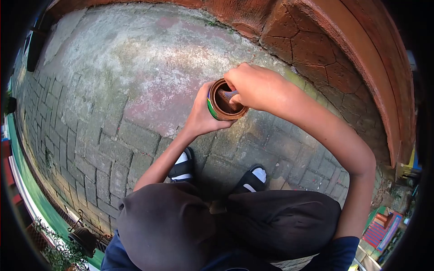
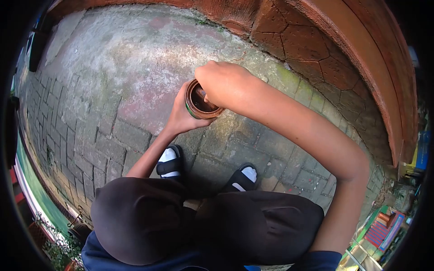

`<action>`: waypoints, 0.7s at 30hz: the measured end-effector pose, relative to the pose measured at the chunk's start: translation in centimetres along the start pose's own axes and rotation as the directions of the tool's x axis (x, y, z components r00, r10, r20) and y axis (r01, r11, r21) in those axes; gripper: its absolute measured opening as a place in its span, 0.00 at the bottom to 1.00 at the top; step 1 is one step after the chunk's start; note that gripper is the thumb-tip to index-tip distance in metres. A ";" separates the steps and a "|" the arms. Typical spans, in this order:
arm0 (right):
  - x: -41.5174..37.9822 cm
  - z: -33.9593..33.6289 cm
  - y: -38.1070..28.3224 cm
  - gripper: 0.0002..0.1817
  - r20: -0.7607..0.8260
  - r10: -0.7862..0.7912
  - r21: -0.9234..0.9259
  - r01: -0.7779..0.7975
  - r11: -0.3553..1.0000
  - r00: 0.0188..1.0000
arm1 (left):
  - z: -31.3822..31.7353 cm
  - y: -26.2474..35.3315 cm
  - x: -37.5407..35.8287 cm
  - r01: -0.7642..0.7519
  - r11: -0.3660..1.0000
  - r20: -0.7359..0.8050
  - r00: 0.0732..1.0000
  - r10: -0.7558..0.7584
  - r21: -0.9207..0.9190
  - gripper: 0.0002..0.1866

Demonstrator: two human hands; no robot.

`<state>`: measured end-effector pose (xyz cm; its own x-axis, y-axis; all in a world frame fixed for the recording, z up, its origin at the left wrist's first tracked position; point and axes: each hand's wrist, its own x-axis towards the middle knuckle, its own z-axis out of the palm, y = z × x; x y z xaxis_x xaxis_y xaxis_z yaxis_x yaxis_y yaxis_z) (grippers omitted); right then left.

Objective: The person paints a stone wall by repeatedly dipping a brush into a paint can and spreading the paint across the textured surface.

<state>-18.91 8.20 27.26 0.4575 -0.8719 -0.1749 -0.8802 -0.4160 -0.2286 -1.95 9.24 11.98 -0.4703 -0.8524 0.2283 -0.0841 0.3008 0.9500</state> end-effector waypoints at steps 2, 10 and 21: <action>0.4 -3.2 -0.7 0.11 0.086 0.085 0.045 -0.089 0.995 0.993 | -0.2 0.8 0.3 0.017 0.999 0.011 1.000 -0.017 0.039 0.48; -0.9 -5.4 1.1 0.10 0.034 0.172 0.091 -0.174 0.981 0.985 | 0.7 1.3 3.4 -0.107 0.994 -0.032 0.994 0.108 0.013 0.52; -1.8 -8.3 10.8 0.12 -0.003 0.336 0.144 -0.332 0.932 0.942 | 6.9 -2.0 14.1 -0.188 0.981 -0.031 0.982 0.186 -0.041 0.47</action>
<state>-30.24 3.13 33.02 0.1346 -0.9617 -0.2387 -0.9542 -0.0608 -0.2929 -14.44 -0.42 11.80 -0.4504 -0.7942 0.4078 0.0419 0.4375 0.8983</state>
